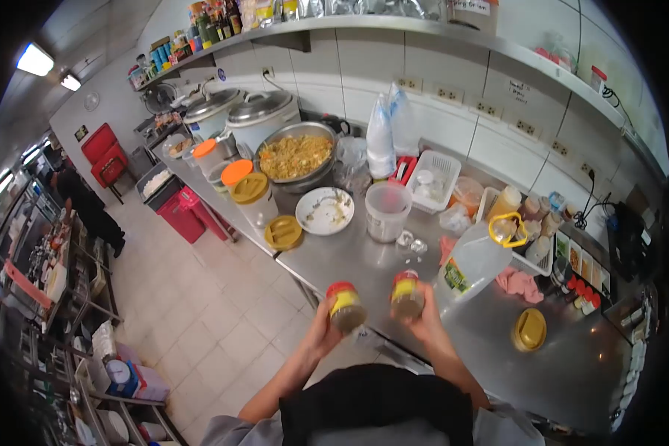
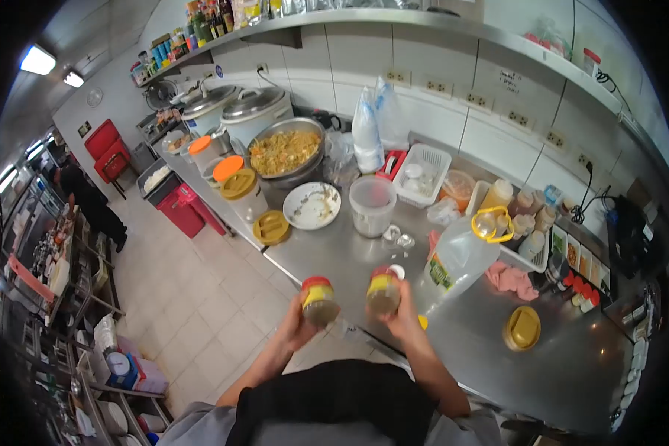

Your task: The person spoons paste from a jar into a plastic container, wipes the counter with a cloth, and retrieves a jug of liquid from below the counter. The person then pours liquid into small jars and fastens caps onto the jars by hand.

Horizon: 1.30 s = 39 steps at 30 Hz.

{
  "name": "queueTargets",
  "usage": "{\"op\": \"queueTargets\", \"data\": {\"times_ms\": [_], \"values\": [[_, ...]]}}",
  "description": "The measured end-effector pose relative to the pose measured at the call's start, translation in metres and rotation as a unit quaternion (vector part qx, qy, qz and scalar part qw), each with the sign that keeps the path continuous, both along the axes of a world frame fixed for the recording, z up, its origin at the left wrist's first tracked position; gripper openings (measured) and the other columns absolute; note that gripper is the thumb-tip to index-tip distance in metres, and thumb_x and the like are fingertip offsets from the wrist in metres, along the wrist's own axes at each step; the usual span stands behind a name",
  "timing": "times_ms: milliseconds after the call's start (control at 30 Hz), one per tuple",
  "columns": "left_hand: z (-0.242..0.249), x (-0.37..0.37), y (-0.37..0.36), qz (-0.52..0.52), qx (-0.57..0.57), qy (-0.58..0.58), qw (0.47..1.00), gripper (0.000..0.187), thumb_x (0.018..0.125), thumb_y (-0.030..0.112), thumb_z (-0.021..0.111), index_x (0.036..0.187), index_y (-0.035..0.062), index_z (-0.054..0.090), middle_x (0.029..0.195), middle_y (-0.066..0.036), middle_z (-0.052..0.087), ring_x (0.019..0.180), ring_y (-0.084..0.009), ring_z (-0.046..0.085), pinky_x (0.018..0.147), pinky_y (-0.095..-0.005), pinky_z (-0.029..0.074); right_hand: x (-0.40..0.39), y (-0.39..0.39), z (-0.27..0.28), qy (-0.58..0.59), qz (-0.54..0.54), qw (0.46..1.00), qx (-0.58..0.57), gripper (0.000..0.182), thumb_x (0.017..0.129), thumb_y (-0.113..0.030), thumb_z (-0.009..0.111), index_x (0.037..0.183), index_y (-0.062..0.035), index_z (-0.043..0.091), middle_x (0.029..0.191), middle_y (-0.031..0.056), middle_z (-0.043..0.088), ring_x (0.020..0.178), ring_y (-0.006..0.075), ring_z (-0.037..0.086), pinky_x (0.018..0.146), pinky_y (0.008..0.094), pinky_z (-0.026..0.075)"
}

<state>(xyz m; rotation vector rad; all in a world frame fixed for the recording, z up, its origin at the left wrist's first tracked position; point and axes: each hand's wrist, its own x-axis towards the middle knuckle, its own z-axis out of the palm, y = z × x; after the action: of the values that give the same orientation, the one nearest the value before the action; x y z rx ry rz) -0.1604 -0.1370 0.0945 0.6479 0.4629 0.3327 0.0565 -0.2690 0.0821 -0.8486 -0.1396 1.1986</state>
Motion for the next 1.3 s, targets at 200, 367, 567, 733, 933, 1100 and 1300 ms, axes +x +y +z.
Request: {"op": "queueTargets", "data": {"times_ms": [200,367,567,733,933,1100,1300], "values": [[0.009,-0.033,0.022,-0.035,-0.004,0.006,0.999,0.054,0.100,0.057,0.043,0.129,0.0135,0.057,0.121,-0.010,0.068,0.105,-0.0171,0.065,0.075,-0.0259,0.048,-0.025,0.008,0.006,-0.006,0.035,0.999,0.017,0.055,0.095,-0.057,0.044,0.123,-0.0130,0.060,0.095,0.0110,0.070,0.071,0.0251,0.067,0.050,0.0287,0.049],[-0.013,-0.044,0.044,-0.034,-0.023,0.023,0.999,0.054,0.100,0.058,0.039,0.130,0.0167,0.057,0.123,-0.010,0.067,0.106,-0.0165,0.063,0.080,-0.0281,0.044,-0.026,0.008,-0.030,0.162,0.037,0.972,0.166,0.062,0.096,-0.056,0.044,0.125,-0.0031,0.058,0.114,0.0193,0.066,0.098,0.0302,0.068,0.076,0.0393,0.059],[0.023,-0.060,0.043,-0.061,-0.004,-0.009,0.998,0.051,0.101,0.056,0.038,0.129,0.0185,0.057,0.121,-0.008,0.068,0.103,-0.0166,0.063,0.080,-0.0288,0.046,-0.054,0.000,-0.022,0.152,-0.097,0.977,0.111,0.058,0.094,-0.054,0.055,0.126,-0.0046,0.056,0.112,0.0163,0.063,0.101,0.0321,0.064,0.086,0.0451,0.060],[-0.019,-0.032,0.076,-0.052,0.002,0.023,0.998,0.051,0.101,0.056,0.042,0.131,0.0168,0.056,0.121,-0.005,0.067,0.106,-0.0176,0.063,0.081,-0.0287,0.051,-0.048,0.004,-0.038,0.246,-0.102,0.951,0.158,0.054,0.092,-0.049,0.060,0.126,-0.0063,0.057,0.115,0.0128,0.063,0.102,0.0317,0.063,0.079,0.0440,0.059],[-0.039,-0.008,0.090,-0.061,-0.019,0.036,0.997,0.051,0.102,0.052,0.044,0.135,0.0155,0.054,0.124,-0.003,0.066,0.115,-0.0199,0.063,0.085,-0.0320,0.052,-0.036,0.002,-0.039,0.194,-0.095,0.976,0.037,0.056,0.092,-0.053,0.055,0.127,-0.0093,0.056,0.115,0.0139,0.065,0.096,0.0291,0.066,0.070,0.0384,0.058],[-0.026,0.000,0.076,-0.043,-0.040,-0.016,0.998,0.053,0.100,0.058,0.045,0.131,0.0171,0.057,0.124,-0.005,0.066,0.108,-0.0228,0.065,0.078,-0.0298,0.053,-0.022,0.034,-0.021,0.067,-0.114,0.991,0.007,0.054,0.095,-0.053,0.050,0.129,-0.0119,0.056,0.113,0.0144,0.067,0.094,0.0294,0.069,0.065,0.0411,0.059],[-0.005,0.016,0.086,-0.059,-0.020,-0.011,0.998,0.053,0.101,0.058,0.041,0.131,0.0176,0.059,0.124,-0.004,0.067,0.107,-0.0200,0.065,0.076,-0.0273,0.052,-0.042,0.037,0.013,-0.024,-0.076,0.997,-0.005,0.048,0.093,-0.054,0.057,0.124,-0.0171,0.059,0.109,0.0091,0.068,0.096,0.0265,0.068,0.070,0.0424,0.056]]}}
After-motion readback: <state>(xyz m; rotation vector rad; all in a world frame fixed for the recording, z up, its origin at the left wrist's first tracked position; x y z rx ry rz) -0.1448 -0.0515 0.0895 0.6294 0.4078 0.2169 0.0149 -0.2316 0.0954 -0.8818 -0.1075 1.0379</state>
